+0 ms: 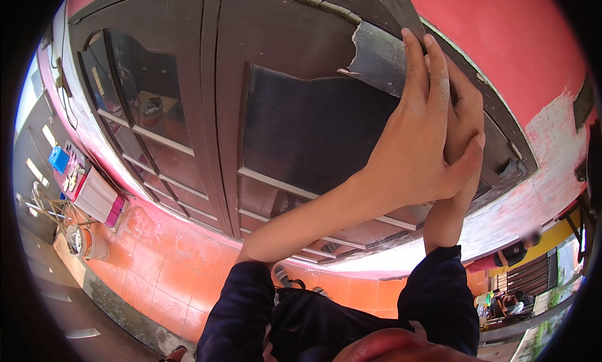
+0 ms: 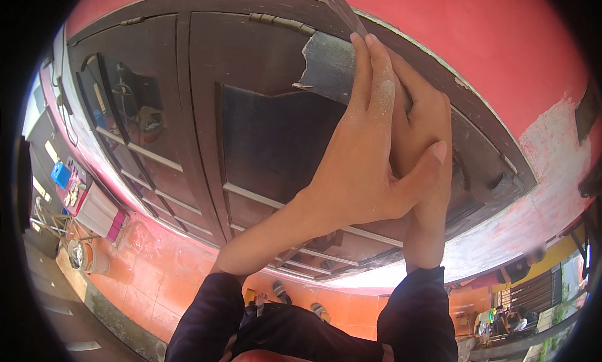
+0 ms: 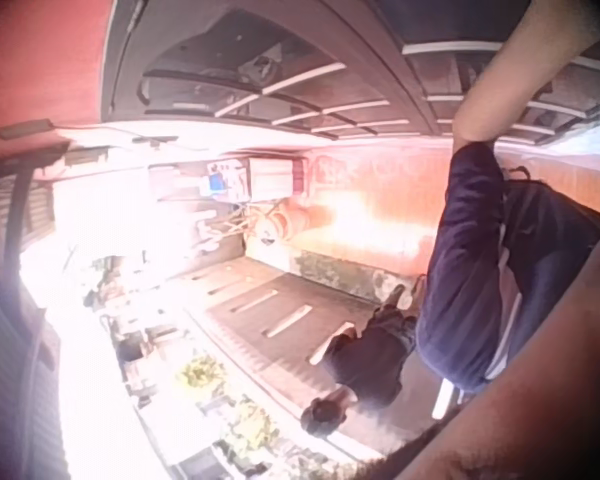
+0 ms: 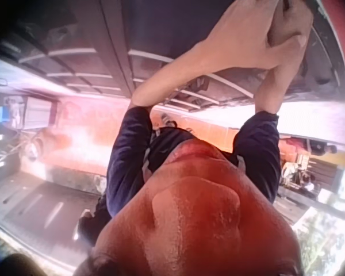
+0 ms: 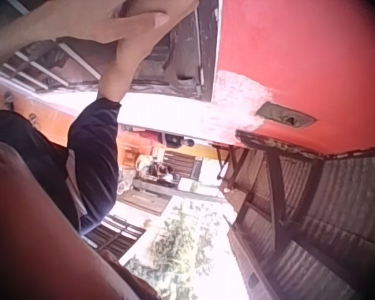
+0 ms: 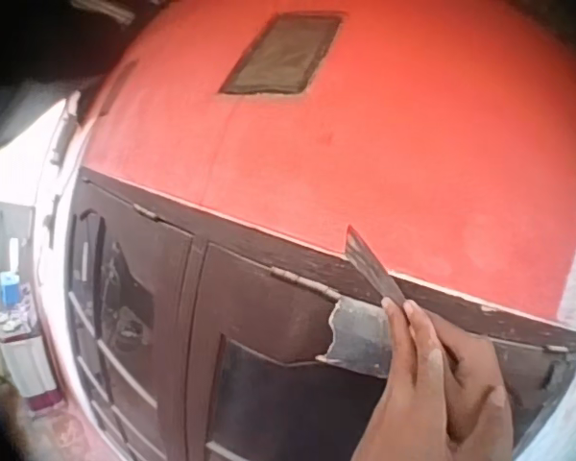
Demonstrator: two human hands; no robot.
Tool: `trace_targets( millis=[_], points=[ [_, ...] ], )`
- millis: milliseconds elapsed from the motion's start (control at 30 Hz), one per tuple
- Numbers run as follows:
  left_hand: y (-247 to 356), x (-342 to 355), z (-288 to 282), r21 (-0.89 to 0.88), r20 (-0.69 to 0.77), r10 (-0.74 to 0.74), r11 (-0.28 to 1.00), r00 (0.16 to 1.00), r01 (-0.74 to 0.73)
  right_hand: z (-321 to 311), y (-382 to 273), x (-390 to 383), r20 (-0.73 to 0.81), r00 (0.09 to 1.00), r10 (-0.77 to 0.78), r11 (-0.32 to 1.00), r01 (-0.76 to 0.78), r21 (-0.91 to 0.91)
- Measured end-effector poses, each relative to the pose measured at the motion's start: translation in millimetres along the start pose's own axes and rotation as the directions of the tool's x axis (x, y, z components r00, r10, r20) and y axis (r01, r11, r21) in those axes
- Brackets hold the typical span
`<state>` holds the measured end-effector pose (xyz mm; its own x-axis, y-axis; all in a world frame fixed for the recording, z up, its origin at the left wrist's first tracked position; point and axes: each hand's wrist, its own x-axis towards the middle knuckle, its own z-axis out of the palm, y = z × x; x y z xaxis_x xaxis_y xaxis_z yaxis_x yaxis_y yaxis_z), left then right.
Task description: The person uses a metal scraper to remove old paint or residue from a dark metal door frame. They repeatedly scrape along the top and side edges, occasionally wiping the blade on their clothing to clear debris.
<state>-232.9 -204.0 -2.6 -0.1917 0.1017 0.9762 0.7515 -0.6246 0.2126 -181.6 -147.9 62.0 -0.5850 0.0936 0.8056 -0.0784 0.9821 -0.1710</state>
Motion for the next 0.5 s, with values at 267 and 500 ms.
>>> trace_targets(
  millis=[267, 500],
  points=[
    [-2.7, -0.7, -7.2, -0.051, -0.024, 0.011, 0.999, 1.0, -0.012, -16.9, -7.2, -8.7, 0.039, 0.993, 0.114, 0.991, -0.112, -0.068],
    [-1.7, -6.5, 4.8, -0.071, 0.024, -0.028, 0.997, 0.999, 0.029, -27.6, 31.7, -15.2, 0.064, 0.996, -0.065, 0.997, 0.062, 0.056]
  ],
)
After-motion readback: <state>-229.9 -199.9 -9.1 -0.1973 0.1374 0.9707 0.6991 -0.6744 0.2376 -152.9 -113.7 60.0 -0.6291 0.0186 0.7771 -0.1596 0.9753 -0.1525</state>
